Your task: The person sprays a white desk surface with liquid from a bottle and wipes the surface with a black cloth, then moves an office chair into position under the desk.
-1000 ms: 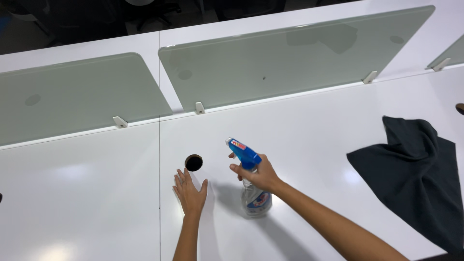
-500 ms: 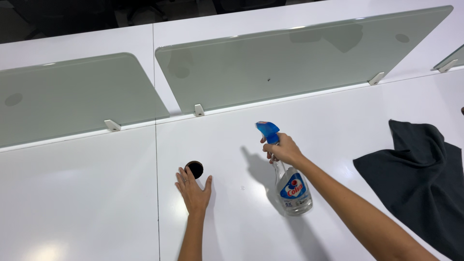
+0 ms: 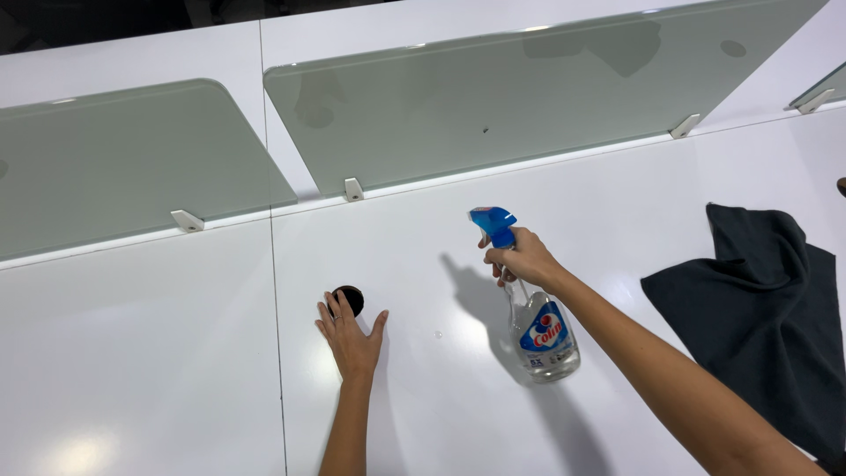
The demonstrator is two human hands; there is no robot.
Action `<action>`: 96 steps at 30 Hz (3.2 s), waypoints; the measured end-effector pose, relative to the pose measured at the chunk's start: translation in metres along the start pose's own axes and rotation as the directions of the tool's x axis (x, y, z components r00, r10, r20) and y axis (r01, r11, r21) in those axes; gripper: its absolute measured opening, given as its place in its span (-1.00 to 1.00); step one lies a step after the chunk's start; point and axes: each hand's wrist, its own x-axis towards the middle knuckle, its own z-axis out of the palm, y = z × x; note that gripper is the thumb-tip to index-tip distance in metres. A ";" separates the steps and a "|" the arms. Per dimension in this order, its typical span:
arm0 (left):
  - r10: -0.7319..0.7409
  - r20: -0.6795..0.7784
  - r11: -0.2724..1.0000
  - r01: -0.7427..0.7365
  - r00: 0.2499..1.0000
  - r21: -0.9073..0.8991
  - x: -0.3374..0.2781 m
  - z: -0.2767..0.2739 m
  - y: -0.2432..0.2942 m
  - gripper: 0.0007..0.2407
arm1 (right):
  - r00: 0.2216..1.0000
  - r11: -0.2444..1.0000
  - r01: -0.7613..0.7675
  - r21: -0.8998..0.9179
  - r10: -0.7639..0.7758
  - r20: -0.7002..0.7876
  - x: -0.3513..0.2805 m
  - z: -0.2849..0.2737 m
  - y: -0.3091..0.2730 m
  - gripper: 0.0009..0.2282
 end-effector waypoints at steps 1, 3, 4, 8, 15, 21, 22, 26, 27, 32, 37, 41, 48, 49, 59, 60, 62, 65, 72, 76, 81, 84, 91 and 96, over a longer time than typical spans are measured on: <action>0.003 0.001 1.000 -0.003 1.000 -0.001 -0.002 0.001 0.001 -0.16 | 1.000 1.000 -0.011 -0.018 0.012 0.010 -0.005 0.000 0.003 -0.78; 0.036 -0.027 0.999 -0.036 0.999 -0.004 -0.007 0.004 0.004 -0.22 | 0.999 0.998 -0.035 -0.053 0.036 0.034 -0.017 -0.001 0.011 -0.78; 0.053 -0.041 0.999 -0.053 0.998 -0.005 -0.010 0.006 0.004 -0.25 | 0.997 0.997 -0.043 -0.059 0.046 0.057 -0.025 0.001 0.016 -0.77; 0.103 -0.039 0.995 -0.103 0.994 0.006 -0.018 0.006 0.005 -0.30 | 0.984 0.992 -0.079 -0.101 0.094 0.153 -0.061 0.001 0.035 -0.79; 0.063 -0.030 0.998 -0.063 0.998 0.008 -0.037 -0.004 0.011 -0.32 | 0.978 0.975 -0.085 -0.204 0.121 0.171 -0.102 -0.003 0.050 -0.79; 0.037 -0.018 0.999 -0.038 0.999 -0.002 -0.090 -0.003 0.023 -0.34 | 0.978 0.974 -0.092 -0.208 0.128 0.166 -0.142 -0.013 0.078 -0.77; 0.033 -0.021 0.999 -0.033 0.999 -0.005 -0.103 -0.001 0.026 -0.35 | 0.974 0.973 -0.095 -0.211 0.135 0.184 -0.152 -0.013 0.087 -0.77; -0.003 -0.001 1.000 0.003 1.000 -0.006 -0.155 0.001 0.034 -0.37 | 0.945 0.965 -0.103 -0.242 0.171 0.277 -0.196 -0.005 0.128 -0.76; -0.017 0.004 1.000 0.017 1.000 -0.003 -0.168 0.001 0.038 -0.37 | 0.937 0.963 -0.099 -0.251 0.175 0.303 -0.206 -0.004 0.136 -0.75; -0.078 -0.015 0.997 0.078 0.997 0.007 -0.221 -0.006 0.042 -0.39 | 0.897 0.956 -0.120 -0.269 0.220 0.383 -0.249 0.000 0.177 -0.78; -0.136 -0.067 0.991 0.136 0.988 -0.004 -0.267 -0.024 0.036 -0.41 | 0.917 0.968 -0.059 -0.244 0.149 0.369 -0.280 -0.003 0.202 -0.81; -0.162 -0.116 0.985 0.168 0.980 0.046 -0.299 -0.038 0.026 -0.42 | 0.919 0.977 -0.038 -0.210 0.117 0.377 -0.290 -0.010 0.199 -0.80; -0.272 -0.187 0.957 0.285 0.944 0.047 -0.325 -0.060 0.004 -0.46 | 0.881 0.942 0.094 -0.321 0.071 0.467 -0.305 0.015 0.157 -0.77; -0.294 -0.190 0.951 0.306 0.937 0.039 -0.327 -0.064 0.000 -0.46 | 0.872 0.943 0.111 -0.314 0.059 0.485 -0.305 0.023 0.149 -0.77; -0.334 -0.201 0.939 0.343 0.921 0.011 -0.308 -0.099 -0.061 -0.46 | 0.839 0.943 0.166 -0.288 0.019 0.544 -0.285 0.095 0.092 -0.81; -0.328 -0.199 0.941 0.338 0.923 0.015 -0.301 -0.103 -0.070 -0.46 | 0.846 0.941 0.163 -0.296 0.022 0.533 -0.281 0.099 0.088 -0.81; -0.317 -0.195 0.946 0.325 0.928 0.006 -0.284 -0.106 -0.085 -0.46 | 0.863 0.936 0.151 -0.317 0.032 0.504 -0.272 0.106 0.080 -0.81; -0.288 -0.194 0.957 0.291 0.938 -0.016 -0.256 -0.107 -0.102 -0.47 | 0.891 0.940 0.117 -0.322 0.044 0.452 -0.257 0.112 0.068 -0.80; -0.171 -0.190 0.985 0.160 0.967 -0.070 -0.184 -0.107 -0.116 -0.49 | 0.941 0.967 0.059 -0.247 0.029 0.338 -0.214 0.135 0.035 -0.78; -0.131 -0.168 0.991 0.126 0.977 -0.044 -0.151 -0.111 -0.123 -0.50 | 0.960 0.977 0.002 -0.212 0.057 0.275 -0.191 0.143 0.014 -0.77; -0.093 -0.140 0.994 0.084 0.986 -0.067 -0.114 -0.115 -0.134 -0.49 | 0.978 0.986 0.033 -0.165 0.002 0.207 -0.150 0.151 -0.019 -0.74; -0.091 -0.124 0.993 0.081 0.988 -0.086 -0.095 -0.116 -0.140 -0.49 | 0.990 0.984 0.072 -0.163 -0.051 0.134 -0.110 0.162 -0.046 -0.74; 0.022 -0.085 0.999 -0.020 0.996 0.027 -0.067 -0.128 -0.154 -0.43 | 0.996 0.972 0.077 -0.221 -0.087 -0.034 -0.050 0.171 -0.098 -0.80; -0.013 0.067 0.977 0.027 0.998 -0.214 -0.051 -0.162 -0.141 -0.05 | 0.990 0.953 0.115 -0.280 -0.134 -0.050 -0.049 0.191 -0.119 -0.74</action>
